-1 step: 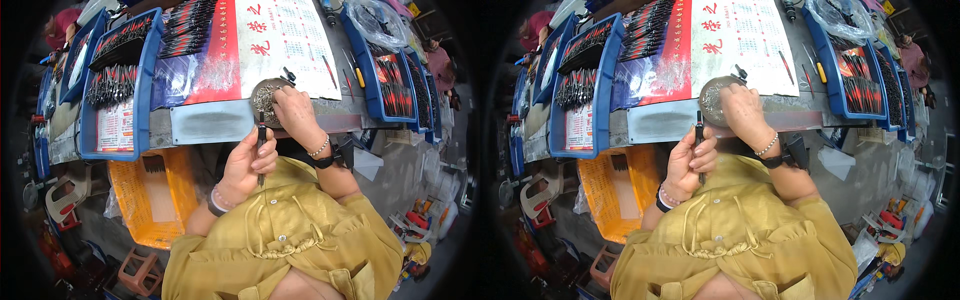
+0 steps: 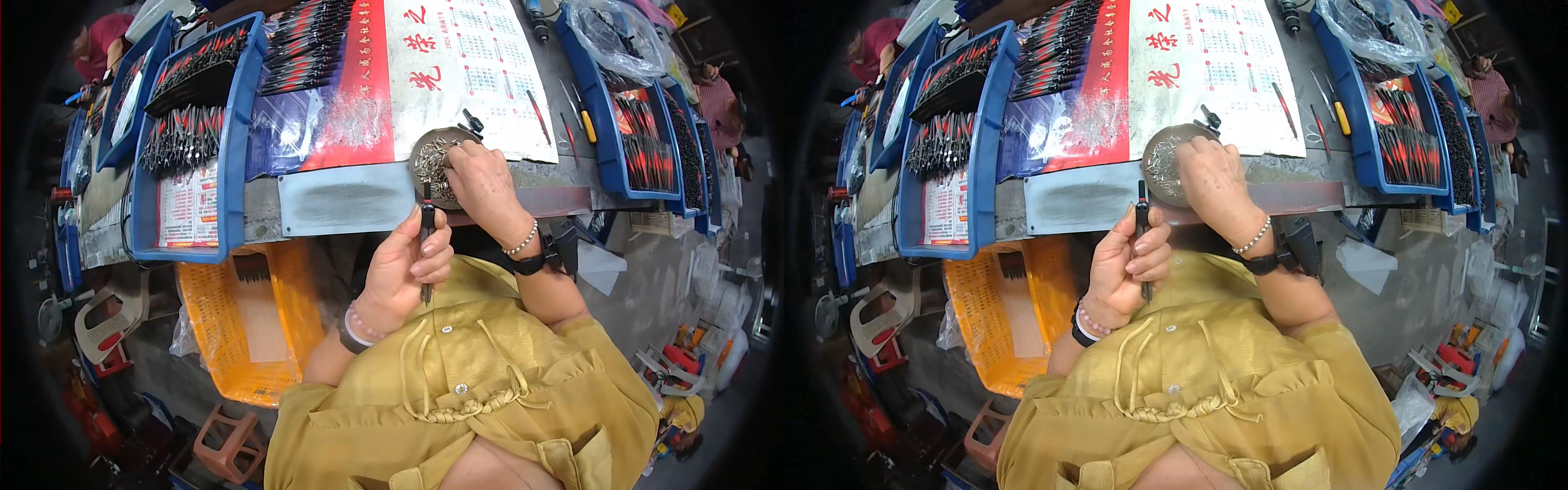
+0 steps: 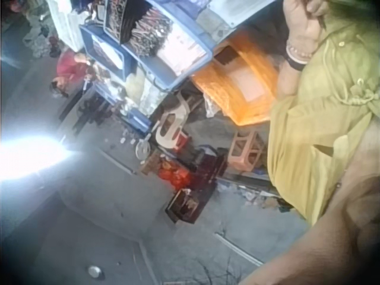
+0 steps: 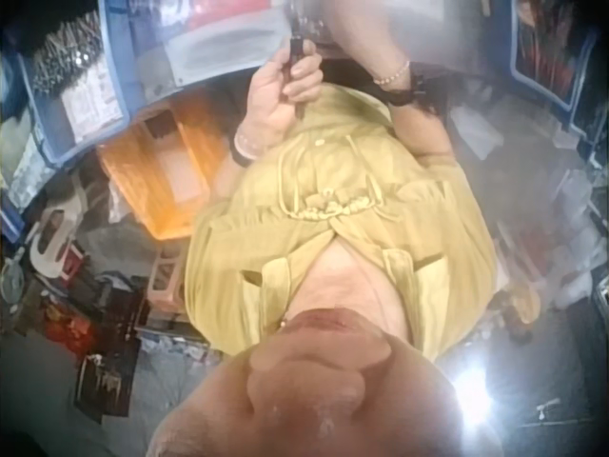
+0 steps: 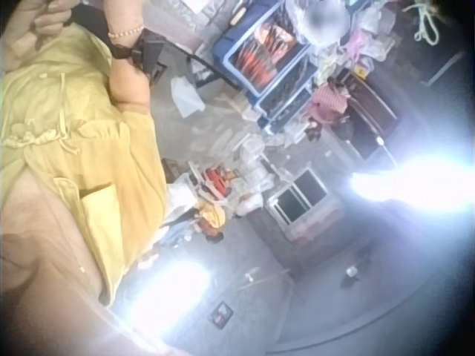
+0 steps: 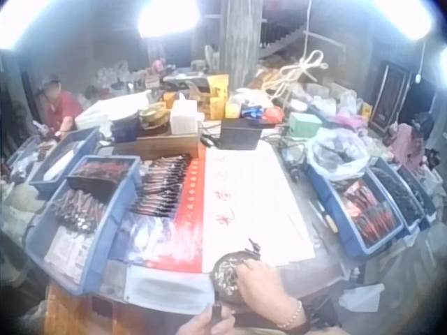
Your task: The person repeatedly picks small metal pins from a shallow bowl, inserts them into black plastic key handles, and uses pliers to crimp or secure the pins. Finished handles are placed into a blue tray on the workbench. The process is repeated for multiple units throughout the clip.
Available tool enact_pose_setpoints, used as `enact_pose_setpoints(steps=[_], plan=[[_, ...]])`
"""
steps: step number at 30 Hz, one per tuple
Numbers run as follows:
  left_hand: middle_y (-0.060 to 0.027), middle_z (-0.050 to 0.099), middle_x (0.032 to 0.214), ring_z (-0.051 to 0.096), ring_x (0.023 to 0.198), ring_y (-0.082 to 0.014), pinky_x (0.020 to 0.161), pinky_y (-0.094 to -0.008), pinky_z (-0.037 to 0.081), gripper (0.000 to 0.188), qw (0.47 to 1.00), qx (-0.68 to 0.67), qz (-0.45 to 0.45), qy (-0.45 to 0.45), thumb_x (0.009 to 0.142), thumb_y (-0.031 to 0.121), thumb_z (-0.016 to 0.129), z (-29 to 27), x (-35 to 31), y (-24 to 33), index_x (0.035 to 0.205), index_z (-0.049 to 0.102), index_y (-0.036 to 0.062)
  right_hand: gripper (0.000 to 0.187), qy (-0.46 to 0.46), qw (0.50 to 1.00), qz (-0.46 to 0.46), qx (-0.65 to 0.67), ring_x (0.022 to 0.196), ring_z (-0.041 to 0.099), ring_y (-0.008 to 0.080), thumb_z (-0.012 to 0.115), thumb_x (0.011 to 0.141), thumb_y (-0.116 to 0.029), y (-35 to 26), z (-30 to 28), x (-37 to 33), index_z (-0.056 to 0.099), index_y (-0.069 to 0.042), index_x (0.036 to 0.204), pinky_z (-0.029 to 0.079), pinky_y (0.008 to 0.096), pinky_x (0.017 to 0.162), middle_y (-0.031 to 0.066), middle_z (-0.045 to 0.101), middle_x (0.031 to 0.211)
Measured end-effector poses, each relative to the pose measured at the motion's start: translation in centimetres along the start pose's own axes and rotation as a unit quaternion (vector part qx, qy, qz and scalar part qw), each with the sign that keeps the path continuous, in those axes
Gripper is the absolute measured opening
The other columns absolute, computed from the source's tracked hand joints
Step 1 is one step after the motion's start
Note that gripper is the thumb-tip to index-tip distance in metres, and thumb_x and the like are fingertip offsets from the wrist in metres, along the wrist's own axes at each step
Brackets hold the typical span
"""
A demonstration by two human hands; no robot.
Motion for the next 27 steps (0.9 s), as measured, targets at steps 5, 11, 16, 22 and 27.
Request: enact_pose_setpoints(steps=[5, 11, 16, 22, 27], plan=[[0.0010, 0.041, 0.070, 0.033, 0.049, -0.0058, 0.045, -0.0195, 0.028, 0.030, 0.999, -0.017, 0.008, 0.033, 0.100, 0.032, 0.043, -0.6, 0.1, 0.2, 0.104, 0.053, 0.0045, 0.007, 0.035, 0.997, -0.007, 0.061, 0.073, 0.059, 0.0317, 0.062, 0.078, -0.009, 0.3, -0.8, 0.3, 0.057, -0.005, 0.081, 0.043, 0.0410, 0.064, 0.0108, 0.058, 0.077], [0.0002, 0.042, 0.071, 0.034, 0.050, -0.0062, 0.044, -0.0194, 0.028, 0.030, 0.997, 0.022, 0.031, 0.061, 0.100, 0.032, 0.044, -1.2, 0.4, 0.7, 0.105, 0.054, 0.0043, 0.009, 0.003, 0.903, 0.139, 0.406, 0.063, 0.061, 0.0153, 0.063, 0.084, -0.007, 1.6, -2.2, -0.1, 0.057, 0.000, 0.085, 0.047, 0.0274, 0.056, 0.0072, 0.065, 0.076], [0.0011, 0.044, 0.073, 0.035, 0.050, -0.0059, 0.045, -0.0190, 0.028, 0.031, 0.993, 0.076, 0.029, 0.080, 0.099, 0.036, 0.045, -1.2, 0.6, 0.8, 0.107, 0.055, 0.0077, 0.006, -0.042, 0.744, 0.192, 0.638, 0.069, 0.059, 0.0066, 0.062, 0.086, 0.000, -0.2, -4.0, -1.8, 0.057, 0.000, 0.090, 0.049, 0.0205, 0.060, 0.0029, 0.063, 0.078], [-0.0017, 0.055, 0.075, 0.038, 0.048, -0.0059, 0.047, -0.0211, 0.029, 0.032, 0.986, 0.117, 0.055, 0.105, 0.101, 0.035, 0.040, -0.7, 0.5, 0.8, 0.105, 0.053, 0.0050, 0.007, 0.018, 0.781, 0.068, 0.620, 0.072, 0.064, 0.0098, 0.062, 0.084, 0.004, -2.9, -5.3, -2.9, 0.058, 0.003, 0.090, 0.051, 0.0207, 0.060, 0.0086, 0.063, 0.090], [-0.0025, 0.056, 0.077, 0.042, 0.051, -0.0077, 0.048, -0.0214, 0.031, 0.029, 0.984, 0.145, 0.064, 0.087, 0.100, 0.035, 0.044, 0.1, 0.4, 0.8, 0.103, 0.050, 0.0058, 0.012, 0.053, 0.871, -0.027, 0.487, 0.078, 0.060, 0.0115, 0.062, 0.081, 0.008, -3.7, -6.3, -3.2, 0.059, 0.003, 0.090, 0.050, 0.0220, 0.064, 0.0125, 0.056, 0.100]])
Point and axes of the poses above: each hand's wrist, its own x-axis towards the middle knuckle, its own z-axis out of the palm, y = z × x, the point moved 6 cm from there along x, towards the middle knuckle
